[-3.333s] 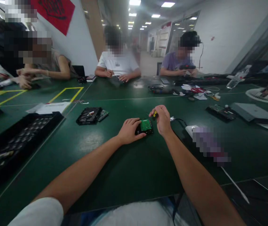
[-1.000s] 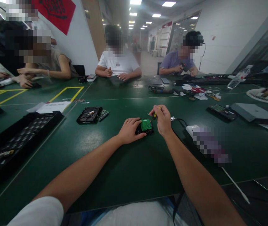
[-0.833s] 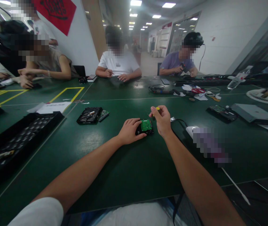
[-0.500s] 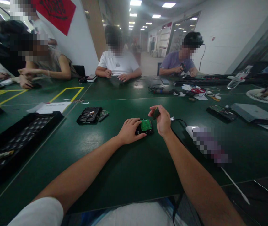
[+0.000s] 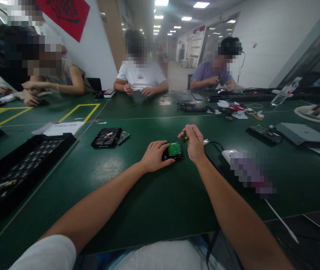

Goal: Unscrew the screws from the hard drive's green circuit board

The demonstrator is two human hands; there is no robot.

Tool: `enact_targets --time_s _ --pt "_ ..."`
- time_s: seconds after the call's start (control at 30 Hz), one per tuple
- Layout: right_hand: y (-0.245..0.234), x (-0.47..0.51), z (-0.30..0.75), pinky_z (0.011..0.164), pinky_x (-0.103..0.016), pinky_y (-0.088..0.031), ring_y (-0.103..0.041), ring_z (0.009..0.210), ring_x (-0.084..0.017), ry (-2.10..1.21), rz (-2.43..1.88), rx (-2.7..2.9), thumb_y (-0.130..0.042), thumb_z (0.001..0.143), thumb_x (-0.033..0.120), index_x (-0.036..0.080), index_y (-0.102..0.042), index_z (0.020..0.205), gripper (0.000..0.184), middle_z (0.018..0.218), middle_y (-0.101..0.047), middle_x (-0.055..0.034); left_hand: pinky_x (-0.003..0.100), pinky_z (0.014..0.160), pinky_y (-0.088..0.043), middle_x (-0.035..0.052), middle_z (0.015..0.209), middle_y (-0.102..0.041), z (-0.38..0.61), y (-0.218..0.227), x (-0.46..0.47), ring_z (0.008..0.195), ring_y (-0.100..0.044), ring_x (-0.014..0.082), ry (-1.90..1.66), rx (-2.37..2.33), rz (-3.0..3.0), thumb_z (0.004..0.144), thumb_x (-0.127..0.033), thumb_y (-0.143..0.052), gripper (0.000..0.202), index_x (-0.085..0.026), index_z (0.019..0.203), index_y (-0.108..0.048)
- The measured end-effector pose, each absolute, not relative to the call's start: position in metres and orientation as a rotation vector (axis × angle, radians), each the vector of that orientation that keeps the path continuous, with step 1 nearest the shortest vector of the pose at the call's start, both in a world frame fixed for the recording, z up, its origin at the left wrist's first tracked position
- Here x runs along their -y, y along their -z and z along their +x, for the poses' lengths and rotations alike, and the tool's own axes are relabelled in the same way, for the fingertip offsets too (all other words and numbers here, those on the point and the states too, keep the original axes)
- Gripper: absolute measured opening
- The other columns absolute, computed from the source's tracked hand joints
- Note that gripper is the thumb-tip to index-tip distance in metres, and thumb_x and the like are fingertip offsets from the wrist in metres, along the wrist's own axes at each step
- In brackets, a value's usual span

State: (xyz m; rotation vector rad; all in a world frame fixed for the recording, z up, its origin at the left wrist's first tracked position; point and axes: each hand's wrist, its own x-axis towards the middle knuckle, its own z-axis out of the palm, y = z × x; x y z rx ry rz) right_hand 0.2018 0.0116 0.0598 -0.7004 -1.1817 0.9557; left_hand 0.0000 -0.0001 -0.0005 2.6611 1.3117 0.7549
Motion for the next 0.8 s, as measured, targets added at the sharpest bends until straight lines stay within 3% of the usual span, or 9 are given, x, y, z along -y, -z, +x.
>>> enact_targets --time_s 0.2,0.47,0.67,0.8 --pt "-0.0605 -0.0119 0.2013 0.076 -0.034 -0.054 -0.064 0.069 -0.018 -1.037 -0.653 1.138 -0.049 0.099 0.070 0.025 -0.068 0.081 0.052 0.066 -0.059 0.0008 0.057 0.119 -0.036 0.0153 0.150 -0.055 0.0001 -0.0003 0.0000 0.139 -0.050 0.0367 -0.750 -1.310 2.651 0.087 -0.071 -0.065 0.077 -0.021 0.145 -0.056" --pt "-0.0592 -0.0118 0.2023 0.080 -0.032 -0.052 -0.065 0.073 -0.016 -0.981 -0.593 1.171 -0.069 0.094 0.048 0.025 -0.061 0.082 0.028 0.072 -0.063 0.0036 0.056 0.119 -0.036 0.0155 0.150 -0.055 0.0001 0.0001 0.0001 0.139 -0.050 0.0363 -0.752 -1.313 2.658 0.088 -0.071 -0.065 0.077 -0.020 0.145 -0.056" --pt "-0.0612 -0.0099 0.2001 0.065 -0.029 -0.047 -0.056 0.059 -0.014 -1.074 -0.579 1.156 -0.062 0.096 0.055 0.024 -0.060 0.080 0.035 0.060 -0.050 0.0055 0.055 0.119 -0.037 0.0160 0.150 -0.055 0.0000 0.0007 0.0006 0.139 -0.050 0.0353 -0.745 -1.321 2.674 0.089 -0.070 -0.065 0.077 -0.018 0.145 -0.055" --pt "-0.0611 -0.0116 0.2020 0.065 -0.031 -0.047 -0.056 0.063 -0.016 -1.074 -0.583 1.154 -0.046 0.100 0.061 0.023 -0.067 0.083 0.046 0.063 -0.052 0.0019 0.055 0.119 -0.037 0.0158 0.150 -0.055 -0.0005 0.0004 0.0005 0.139 -0.051 0.0358 -0.741 -1.326 2.672 0.088 -0.071 -0.065 0.078 -0.019 0.145 -0.055"
